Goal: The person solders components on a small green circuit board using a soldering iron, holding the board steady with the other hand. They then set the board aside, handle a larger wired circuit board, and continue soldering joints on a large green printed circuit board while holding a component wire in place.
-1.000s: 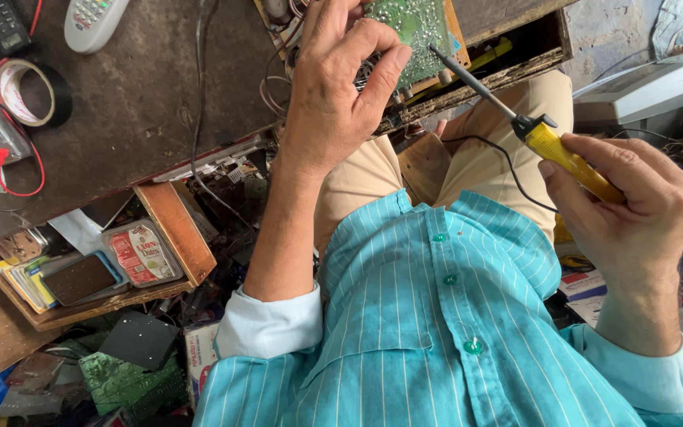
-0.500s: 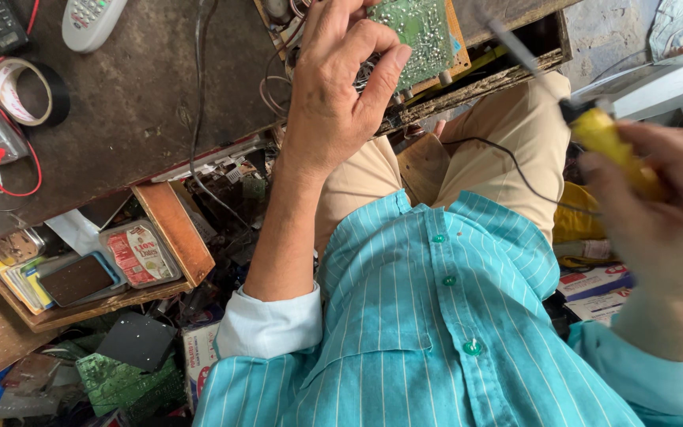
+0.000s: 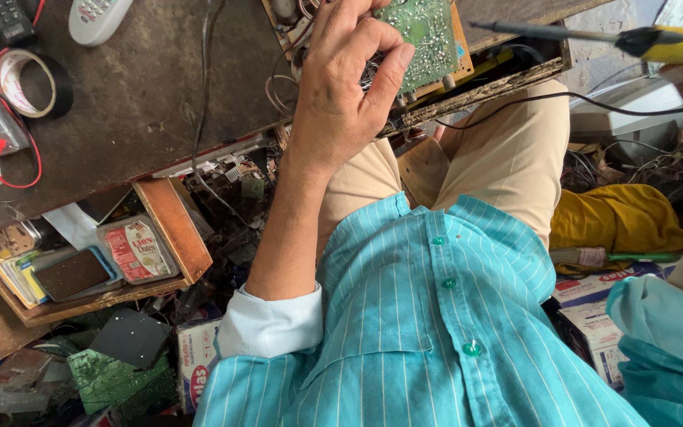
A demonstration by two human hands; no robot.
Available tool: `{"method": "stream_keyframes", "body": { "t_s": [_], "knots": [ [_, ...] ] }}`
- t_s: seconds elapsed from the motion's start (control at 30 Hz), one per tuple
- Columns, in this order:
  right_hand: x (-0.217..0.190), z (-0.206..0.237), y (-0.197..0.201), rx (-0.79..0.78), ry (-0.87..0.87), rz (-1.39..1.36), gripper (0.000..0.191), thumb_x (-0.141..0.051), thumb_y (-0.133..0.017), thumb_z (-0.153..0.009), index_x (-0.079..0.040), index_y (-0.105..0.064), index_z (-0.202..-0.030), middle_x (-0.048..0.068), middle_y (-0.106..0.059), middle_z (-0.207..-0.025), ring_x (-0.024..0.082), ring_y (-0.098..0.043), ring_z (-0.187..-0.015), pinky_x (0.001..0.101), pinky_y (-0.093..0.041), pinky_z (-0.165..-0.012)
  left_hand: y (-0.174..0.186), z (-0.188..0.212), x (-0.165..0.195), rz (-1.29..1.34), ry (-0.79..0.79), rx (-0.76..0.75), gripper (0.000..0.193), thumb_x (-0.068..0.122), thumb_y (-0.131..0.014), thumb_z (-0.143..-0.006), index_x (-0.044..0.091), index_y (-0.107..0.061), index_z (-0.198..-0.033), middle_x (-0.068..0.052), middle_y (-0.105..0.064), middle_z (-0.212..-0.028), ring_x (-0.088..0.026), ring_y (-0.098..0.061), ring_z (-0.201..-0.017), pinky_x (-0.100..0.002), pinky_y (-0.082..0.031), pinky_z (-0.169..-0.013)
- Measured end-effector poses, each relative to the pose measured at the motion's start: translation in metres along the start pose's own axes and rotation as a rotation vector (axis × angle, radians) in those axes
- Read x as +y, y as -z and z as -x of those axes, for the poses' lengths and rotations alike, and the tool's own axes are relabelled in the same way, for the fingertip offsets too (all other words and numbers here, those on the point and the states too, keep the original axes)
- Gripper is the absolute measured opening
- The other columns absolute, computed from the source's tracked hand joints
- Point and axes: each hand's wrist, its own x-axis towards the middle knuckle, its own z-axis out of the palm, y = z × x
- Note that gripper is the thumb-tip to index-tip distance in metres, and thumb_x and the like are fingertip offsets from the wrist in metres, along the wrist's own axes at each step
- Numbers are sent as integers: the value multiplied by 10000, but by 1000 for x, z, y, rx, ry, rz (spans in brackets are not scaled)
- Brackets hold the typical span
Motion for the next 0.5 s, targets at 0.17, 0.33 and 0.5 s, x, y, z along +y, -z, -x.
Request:
{"method": "stream_keyframes", "body": {
  "t_s": [0.17,0.33,0.5],
  "knots": [
    [-45,11,-7,111,-30,10,197,4,-617,-1181,21,-598,-1377,130,-649,-1344,156,-671,-1163,278,-566,-1034,-2,2,0,4,58,17,128,96,-735,-1072,30,-636,-1025,-92,-618,-1295,-259,-603,-1201,-365,-506,-1038],
    [-75,26,-15,225,0,162,286,31,-670,-1098,41,-583,-1370,134,-634,-1345,202,-642,-1201,296,-557,-1082,-1,1,2,-6,61,22,128,93,-738,-1071,25,-638,-1029,-87,-626,-1286,-259,-606,-1187,-366,-508,-1026],
    [-80,38,-15,159,92,208,304,96,-675,-1055,56,-579,-1340,160,-595,-1306,248,-617,-1218,316,-528,-1094,4,-2,5,10,31,-19,143,98,-763,-1051,35,-644,-1004,-92,-599,-1269,-271,-590,-1171,-379,-495,-1022]
  ]
}}
